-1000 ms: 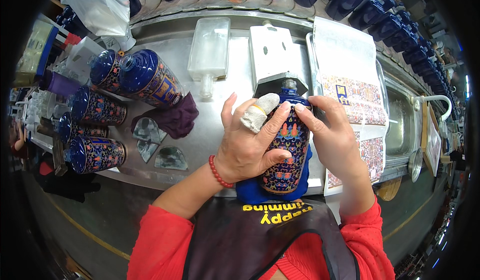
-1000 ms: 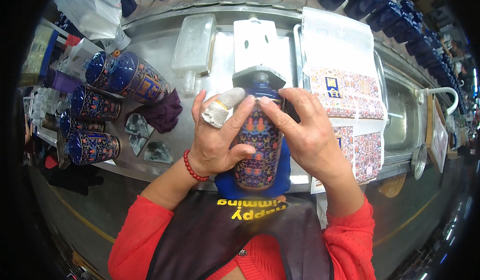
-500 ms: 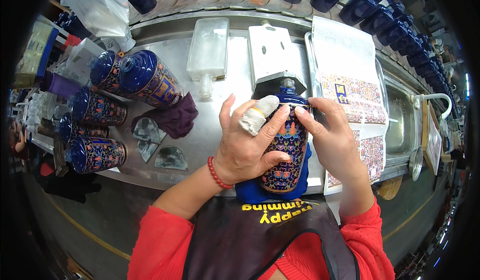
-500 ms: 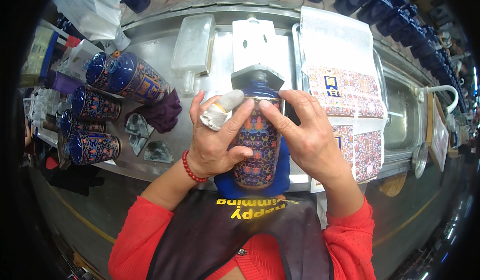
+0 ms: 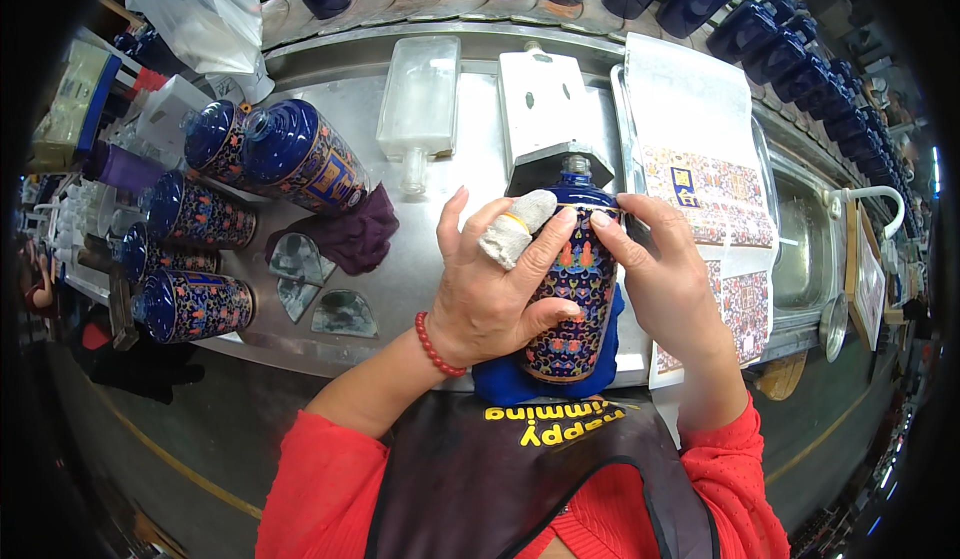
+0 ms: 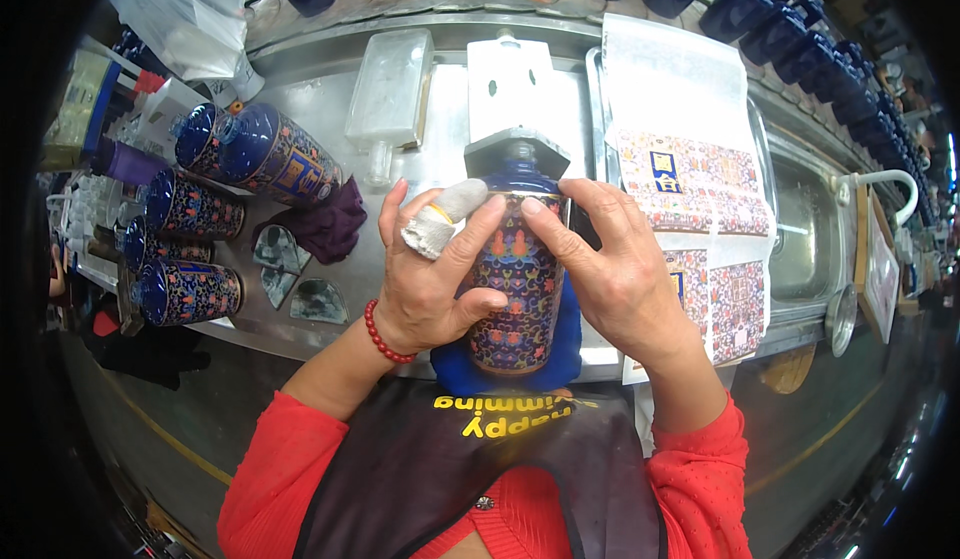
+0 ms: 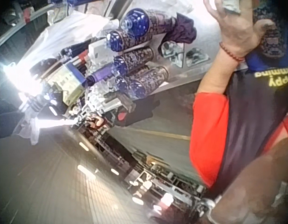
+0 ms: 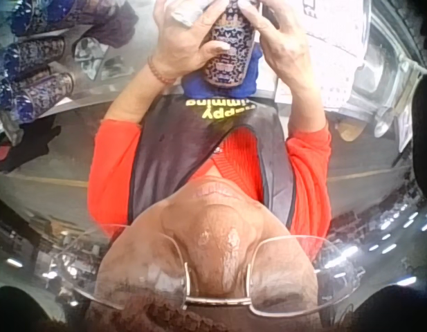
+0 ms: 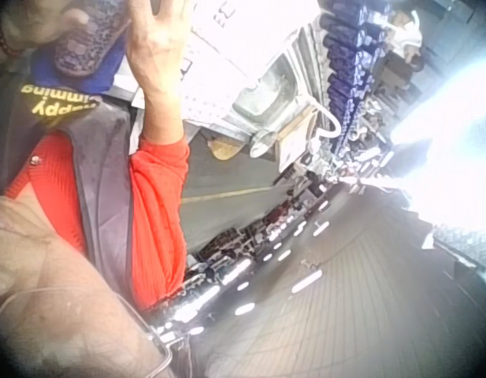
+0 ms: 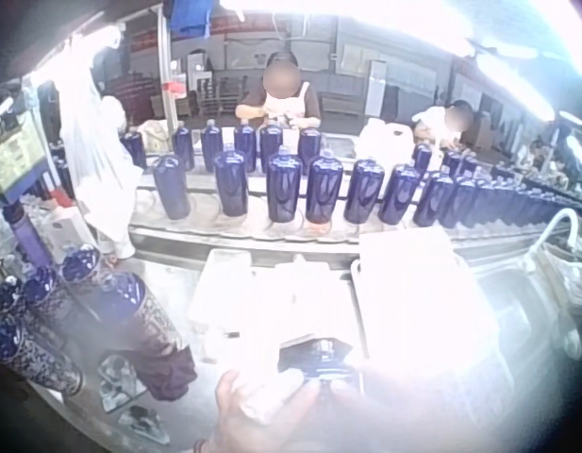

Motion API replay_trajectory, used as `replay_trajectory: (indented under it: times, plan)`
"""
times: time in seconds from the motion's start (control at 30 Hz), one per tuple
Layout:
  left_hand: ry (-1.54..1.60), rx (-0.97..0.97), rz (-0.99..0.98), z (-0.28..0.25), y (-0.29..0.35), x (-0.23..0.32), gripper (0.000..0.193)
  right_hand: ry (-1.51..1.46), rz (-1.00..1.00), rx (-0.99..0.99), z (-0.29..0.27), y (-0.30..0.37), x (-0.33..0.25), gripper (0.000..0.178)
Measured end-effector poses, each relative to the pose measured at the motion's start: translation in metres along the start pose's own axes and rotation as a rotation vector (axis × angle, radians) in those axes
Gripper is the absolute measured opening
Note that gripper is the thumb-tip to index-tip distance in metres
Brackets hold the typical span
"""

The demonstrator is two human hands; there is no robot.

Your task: The person applies small decorative stickers to a blue cylindrical container, pressing each sticker with fingers and smoothing it with a black tool. The container is rotated to access different areas, and the person repeatedly picks stickers from a nearby tray.

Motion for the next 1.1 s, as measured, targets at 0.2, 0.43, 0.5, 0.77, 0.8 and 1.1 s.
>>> replay_trajectory:
  times: [0.2, 0.43, 0.5, 0.77, 0.8, 1.1]
  plan:
    - [-0.017, 0.007, 0.018, -0.001, 0.001, -0.001, 0.074, -0.04, 0.071, 0.007, 0.001, 0.004, 0.005, 0.066]
    - [-0.024, 0.013, 0.003, -0.001, 0.001, 0.0, 0.072, 0.003, 0.039, -0.007, 0.001, 0.003, 0.003, 0.064]
    - [-0.035, 0.015, 0.004, -0.001, 0.001, 0.001, 0.072, 0.01, 0.035, -0.017, 0.001, 0.003, 0.003, 0.063]
    - [-0.052, 0.028, 0.019, -0.004, -0.002, 0.0, 0.073, -0.055, 0.031, 0.043, -0.002, 0.0, 0.006, 0.06]
    - [0.0, 0.033, -0.006, -0.005, -0.003, -0.002, 0.069, -0.066, 0.053, 0.062, -0.004, 0.0, 0.009, 0.059]
    - [0.393, 0.04, -0.143, -0.004, -0.027, -0.026, 0.039, -0.474, 0.454, 0.193, -0.022, 0.013, 0.04, 0.035]
Point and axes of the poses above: each hand's wrist, its own y-axis away from the middle knuckle, its own z-axis out of the palm, x = y × z, the point moved 8 cm from there along -y, towards the middle knuckle, and after that the axes turned 4 degrees about -y, right-handed, at the moved point
